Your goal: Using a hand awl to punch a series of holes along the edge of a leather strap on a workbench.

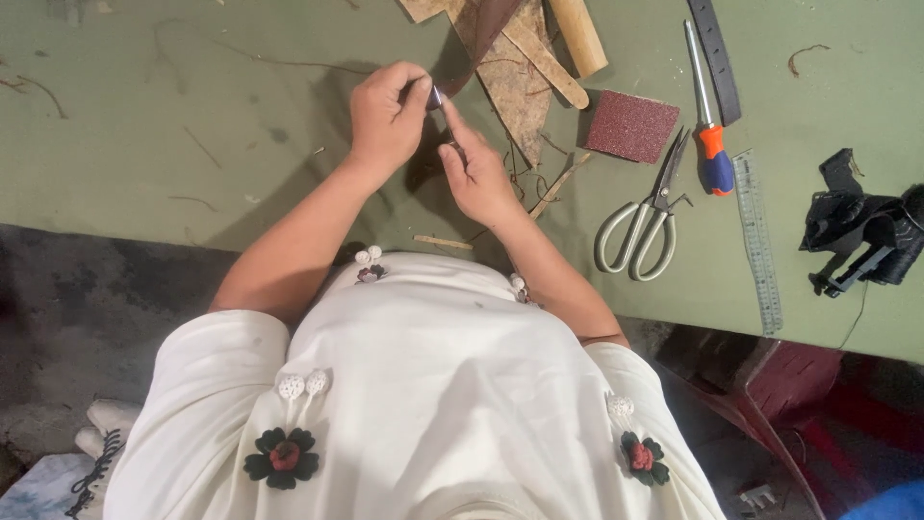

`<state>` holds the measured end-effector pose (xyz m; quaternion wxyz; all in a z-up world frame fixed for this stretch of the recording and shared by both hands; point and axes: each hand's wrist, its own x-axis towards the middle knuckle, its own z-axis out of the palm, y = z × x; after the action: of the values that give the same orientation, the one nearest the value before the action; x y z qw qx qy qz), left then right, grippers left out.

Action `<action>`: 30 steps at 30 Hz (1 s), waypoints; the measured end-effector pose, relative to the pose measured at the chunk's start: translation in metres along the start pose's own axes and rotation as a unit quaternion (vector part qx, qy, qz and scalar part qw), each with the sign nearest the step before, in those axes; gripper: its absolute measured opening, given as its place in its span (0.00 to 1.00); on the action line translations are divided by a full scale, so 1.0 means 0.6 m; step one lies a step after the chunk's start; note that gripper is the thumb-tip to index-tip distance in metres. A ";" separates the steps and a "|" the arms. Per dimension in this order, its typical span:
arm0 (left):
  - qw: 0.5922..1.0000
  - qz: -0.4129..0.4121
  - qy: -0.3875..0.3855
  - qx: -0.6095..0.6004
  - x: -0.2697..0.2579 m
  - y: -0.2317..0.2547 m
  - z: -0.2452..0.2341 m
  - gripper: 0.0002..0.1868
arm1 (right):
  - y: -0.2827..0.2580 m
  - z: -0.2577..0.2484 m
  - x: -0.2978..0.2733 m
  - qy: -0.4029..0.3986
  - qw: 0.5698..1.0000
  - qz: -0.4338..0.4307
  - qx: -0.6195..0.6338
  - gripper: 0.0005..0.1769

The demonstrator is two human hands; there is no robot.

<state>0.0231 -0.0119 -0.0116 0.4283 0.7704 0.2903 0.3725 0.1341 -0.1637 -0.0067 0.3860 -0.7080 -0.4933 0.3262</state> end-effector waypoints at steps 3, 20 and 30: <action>1.000 -0.019 -0.011 -0.007 0.003 0.006 -0.006 0.08 | -0.017 -0.012 0.002 -0.039 0.997 0.012 0.062 0.31; 0.914 -0.323 -0.179 -0.169 0.052 0.004 -0.041 0.07 | 0.020 -0.007 0.015 0.015 0.985 0.051 0.162 0.23; 0.923 -0.303 -0.186 -0.146 0.052 0.002 -0.044 0.08 | 0.021 -0.004 0.009 0.081 0.968 0.022 0.237 0.20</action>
<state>0.0186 0.0233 0.0092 0.6744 0.6301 0.3680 0.1134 0.1433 -0.1619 -0.0168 0.5744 -0.6308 -0.3533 0.3839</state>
